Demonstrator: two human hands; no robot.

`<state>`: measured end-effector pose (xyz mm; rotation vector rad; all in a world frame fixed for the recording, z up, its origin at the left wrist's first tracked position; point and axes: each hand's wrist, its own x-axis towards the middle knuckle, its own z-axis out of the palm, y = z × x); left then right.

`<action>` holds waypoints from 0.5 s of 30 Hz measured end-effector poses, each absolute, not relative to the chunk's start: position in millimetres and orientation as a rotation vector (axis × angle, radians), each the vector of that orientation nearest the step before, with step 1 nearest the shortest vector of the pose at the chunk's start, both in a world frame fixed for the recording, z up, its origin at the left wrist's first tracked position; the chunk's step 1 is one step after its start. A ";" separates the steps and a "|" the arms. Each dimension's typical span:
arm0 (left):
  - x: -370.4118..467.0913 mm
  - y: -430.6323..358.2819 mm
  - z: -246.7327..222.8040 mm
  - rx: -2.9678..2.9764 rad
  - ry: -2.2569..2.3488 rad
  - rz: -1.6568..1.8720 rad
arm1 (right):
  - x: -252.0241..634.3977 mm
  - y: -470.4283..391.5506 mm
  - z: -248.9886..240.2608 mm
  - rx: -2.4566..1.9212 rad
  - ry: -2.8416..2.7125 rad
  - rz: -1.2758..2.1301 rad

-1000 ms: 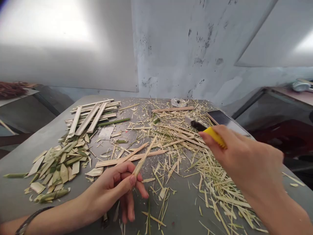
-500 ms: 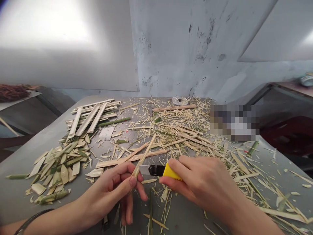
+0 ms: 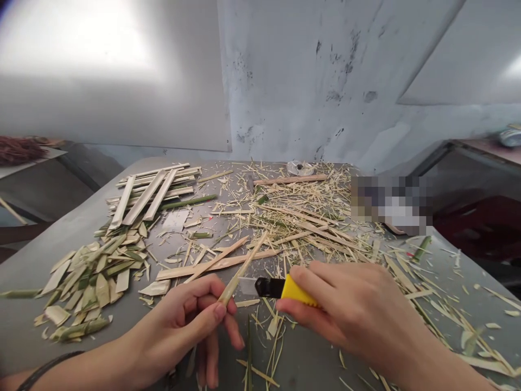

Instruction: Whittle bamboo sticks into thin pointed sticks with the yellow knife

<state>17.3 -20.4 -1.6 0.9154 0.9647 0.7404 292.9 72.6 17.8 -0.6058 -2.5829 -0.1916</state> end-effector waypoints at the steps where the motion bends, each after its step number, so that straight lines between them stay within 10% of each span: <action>1: 17.8 -20.3 -1.2 0.914 0.973 0.740 | 289.1 69.9 16.6 -0.586 -2.594 -0.173; 15: 23.5 -24.7 3.5 0.913 1.028 0.625 | 336.0 97.4 26.5 -1.198 -2.292 -0.739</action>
